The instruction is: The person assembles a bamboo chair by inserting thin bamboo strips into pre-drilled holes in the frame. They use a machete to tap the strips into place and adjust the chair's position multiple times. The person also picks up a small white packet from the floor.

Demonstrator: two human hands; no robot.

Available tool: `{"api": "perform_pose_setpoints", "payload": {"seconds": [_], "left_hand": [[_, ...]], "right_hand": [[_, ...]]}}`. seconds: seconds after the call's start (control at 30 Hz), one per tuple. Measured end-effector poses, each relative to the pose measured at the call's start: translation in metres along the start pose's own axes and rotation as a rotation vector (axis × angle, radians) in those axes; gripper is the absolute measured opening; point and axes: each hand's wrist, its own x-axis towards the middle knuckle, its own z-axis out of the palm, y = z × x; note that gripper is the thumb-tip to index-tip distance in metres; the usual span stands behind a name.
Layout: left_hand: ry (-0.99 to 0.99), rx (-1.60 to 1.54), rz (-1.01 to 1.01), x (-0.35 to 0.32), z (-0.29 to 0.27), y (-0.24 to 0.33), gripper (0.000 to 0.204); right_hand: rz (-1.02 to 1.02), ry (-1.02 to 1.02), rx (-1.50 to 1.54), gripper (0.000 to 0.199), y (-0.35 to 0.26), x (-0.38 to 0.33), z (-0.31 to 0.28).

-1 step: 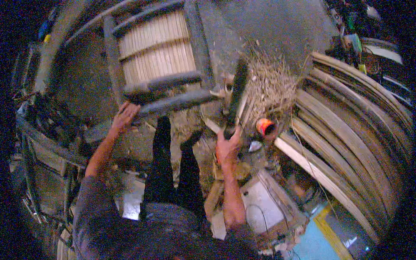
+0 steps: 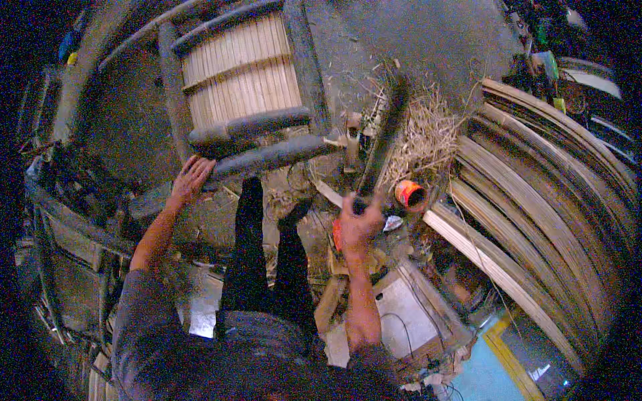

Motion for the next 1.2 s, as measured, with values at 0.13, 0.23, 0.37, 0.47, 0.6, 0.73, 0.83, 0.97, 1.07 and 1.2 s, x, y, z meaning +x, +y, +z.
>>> {"api": "perform_pose_setpoints", "payload": {"seconds": [0.13,0.23,0.37,0.47,0.6,0.73,0.83,0.97,1.07,1.2], "left_hand": [[0.023,0.057,-0.006,-0.003,0.006,-0.001,0.094],[-0.019,0.024,0.002,0.006,-0.003,0.0,0.094],[0.049,0.018,0.029,-0.007,0.02,-0.002,0.097],[0.019,0.031,-0.016,0.003,0.003,-0.006,0.099],[-0.03,0.029,-0.024,0.008,-0.008,0.0,0.1],[-0.046,0.024,0.009,0.0,0.013,-0.008,0.1],[-0.005,0.027,-0.013,-0.001,-0.004,0.003,0.097],[0.014,0.001,-0.024,0.005,-0.004,0.001,0.094],[0.08,0.096,0.078,-0.002,0.023,-0.006,0.098],[-0.045,0.053,0.024,0.003,-0.003,-0.004,0.102]], "right_hand": [[-0.295,0.302,0.484,0.032,-0.017,0.008,-0.015],[0.269,-0.328,-0.257,0.036,0.072,-0.018,0.043],[-0.204,0.084,-0.257,0.039,0.026,-0.003,0.023],[-0.122,0.156,0.247,0.032,-0.019,0.012,-0.017],[-0.46,0.287,0.022,0.027,0.071,-0.003,0.026],[0.248,-0.153,-0.175,0.034,0.019,-0.022,0.034],[-0.061,0.094,0.034,0.032,-0.011,0.007,0.001],[-0.404,0.471,0.454,0.008,-0.046,0.01,-0.014],[-0.174,0.05,-0.389,0.023,0.091,-0.023,0.06],[0.065,-0.136,-0.22,0.044,0.01,0.0,0.026]]}}
